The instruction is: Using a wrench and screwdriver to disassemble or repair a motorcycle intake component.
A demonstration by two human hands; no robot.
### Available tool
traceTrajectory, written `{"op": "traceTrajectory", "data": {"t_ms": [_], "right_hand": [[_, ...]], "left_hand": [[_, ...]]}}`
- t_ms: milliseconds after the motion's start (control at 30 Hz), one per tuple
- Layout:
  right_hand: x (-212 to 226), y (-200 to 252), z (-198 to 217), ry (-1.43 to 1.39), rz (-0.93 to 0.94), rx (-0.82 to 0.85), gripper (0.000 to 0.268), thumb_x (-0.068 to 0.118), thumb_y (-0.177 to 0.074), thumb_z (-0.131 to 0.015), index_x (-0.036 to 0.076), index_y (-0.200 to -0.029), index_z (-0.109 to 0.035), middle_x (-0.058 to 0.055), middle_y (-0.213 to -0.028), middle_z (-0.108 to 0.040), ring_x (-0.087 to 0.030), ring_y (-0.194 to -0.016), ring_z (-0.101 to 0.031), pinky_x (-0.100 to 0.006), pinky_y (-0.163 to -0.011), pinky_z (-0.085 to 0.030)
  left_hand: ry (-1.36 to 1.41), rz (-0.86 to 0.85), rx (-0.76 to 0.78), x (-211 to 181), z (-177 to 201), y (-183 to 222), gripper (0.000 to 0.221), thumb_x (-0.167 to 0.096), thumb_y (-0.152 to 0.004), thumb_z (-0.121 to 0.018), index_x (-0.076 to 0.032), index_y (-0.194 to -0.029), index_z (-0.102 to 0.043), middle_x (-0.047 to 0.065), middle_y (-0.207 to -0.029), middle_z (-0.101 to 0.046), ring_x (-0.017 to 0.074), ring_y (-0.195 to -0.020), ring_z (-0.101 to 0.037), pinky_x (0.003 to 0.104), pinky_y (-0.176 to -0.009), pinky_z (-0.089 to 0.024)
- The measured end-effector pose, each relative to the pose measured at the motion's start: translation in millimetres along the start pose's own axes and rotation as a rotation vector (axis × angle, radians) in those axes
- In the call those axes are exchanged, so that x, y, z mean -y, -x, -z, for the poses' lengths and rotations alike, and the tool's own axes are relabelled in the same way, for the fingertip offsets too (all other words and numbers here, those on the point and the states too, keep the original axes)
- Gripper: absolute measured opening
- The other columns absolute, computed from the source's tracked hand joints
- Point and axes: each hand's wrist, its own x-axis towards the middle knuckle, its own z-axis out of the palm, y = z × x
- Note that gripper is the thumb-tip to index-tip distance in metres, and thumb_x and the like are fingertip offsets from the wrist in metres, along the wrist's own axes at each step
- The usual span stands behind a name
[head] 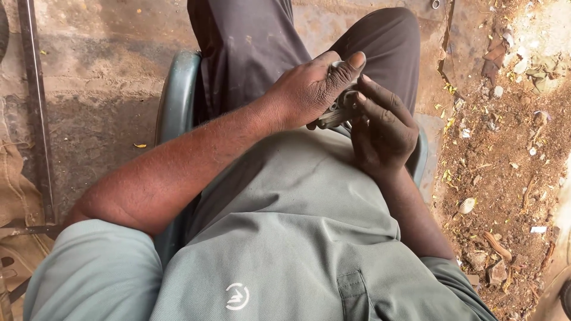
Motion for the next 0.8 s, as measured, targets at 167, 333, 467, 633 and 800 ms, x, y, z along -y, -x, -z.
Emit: {"op": "traceTrajectory", "data": {"t_ms": [167,333,467,633,800], "right_hand": [[3.8,-3.2,-0.8,-0.065,-0.039,-0.002,0.024,-0.006,-0.103,-0.071,0.004,-0.124,-0.072,-0.023,-0.144,-0.061,-0.029,-0.124,-0.069,-0.034,-0.105,-0.060],[2.5,-2.9,-1.5,-0.103,-0.105,-0.029,0.021,-0.005,-0.101,-0.074,0.009,-0.116,-0.075,-0.021,-0.140,-0.059,-0.019,-0.109,-0.073,-0.028,-0.089,-0.063],[-2.9,-2.3,-1.1,0.067,-0.034,-0.037,0.026,-0.003,-0.100,-0.081,0.006,-0.122,-0.070,-0.017,-0.137,-0.064,-0.022,-0.116,-0.071,-0.030,-0.094,-0.063],[-6.7,0.9,-2.7,0.130,0.041,-0.060,0.036,0.001,-0.096,-0.088,0.002,-0.125,-0.067,-0.017,-0.132,-0.067,-0.026,-0.123,-0.071,-0.033,-0.099,-0.063],[-9.3,7.3,-5.8,0.110,0.037,-0.057,0.025,-0.003,-0.095,-0.086,0.000,-0.116,-0.073,-0.018,-0.133,-0.069,-0.026,-0.124,-0.073,-0.034,-0.098,-0.065]], "left_hand": [[-0.046,-0.005,0.014,-2.6,0.1,-0.3,0.089,-0.088,-0.085,-0.022,-0.011,-0.107,-0.061,0.003,-0.072,-0.069,0.0147,-0.074,-0.077,0.036,-0.067,-0.063],[-0.091,0.009,0.009,-4.9,1.8,1.0,0.086,-0.085,-0.087,-0.023,-0.010,-0.106,-0.061,0.003,-0.066,-0.064,0.0142,-0.067,-0.075,0.035,-0.060,-0.062],[-0.099,0.019,-0.009,-1.2,0.4,-1.6,0.084,-0.084,-0.088,-0.024,-0.010,-0.105,-0.061,0.000,-0.062,-0.060,0.0106,-0.062,-0.071,0.032,-0.056,-0.060],[-0.098,0.005,-0.004,-1.4,0.1,0.0,0.083,-0.083,-0.090,-0.025,-0.010,-0.103,-0.063,0.000,-0.064,-0.058,0.0107,-0.062,-0.069,0.032,-0.056,-0.060],[-0.099,-0.047,-0.021,-5.2,1.4,1.5,0.079,-0.081,-0.090,-0.025,-0.011,-0.105,-0.059,0.001,-0.065,-0.063,0.0101,-0.063,-0.073,0.031,-0.054,-0.061]]}}
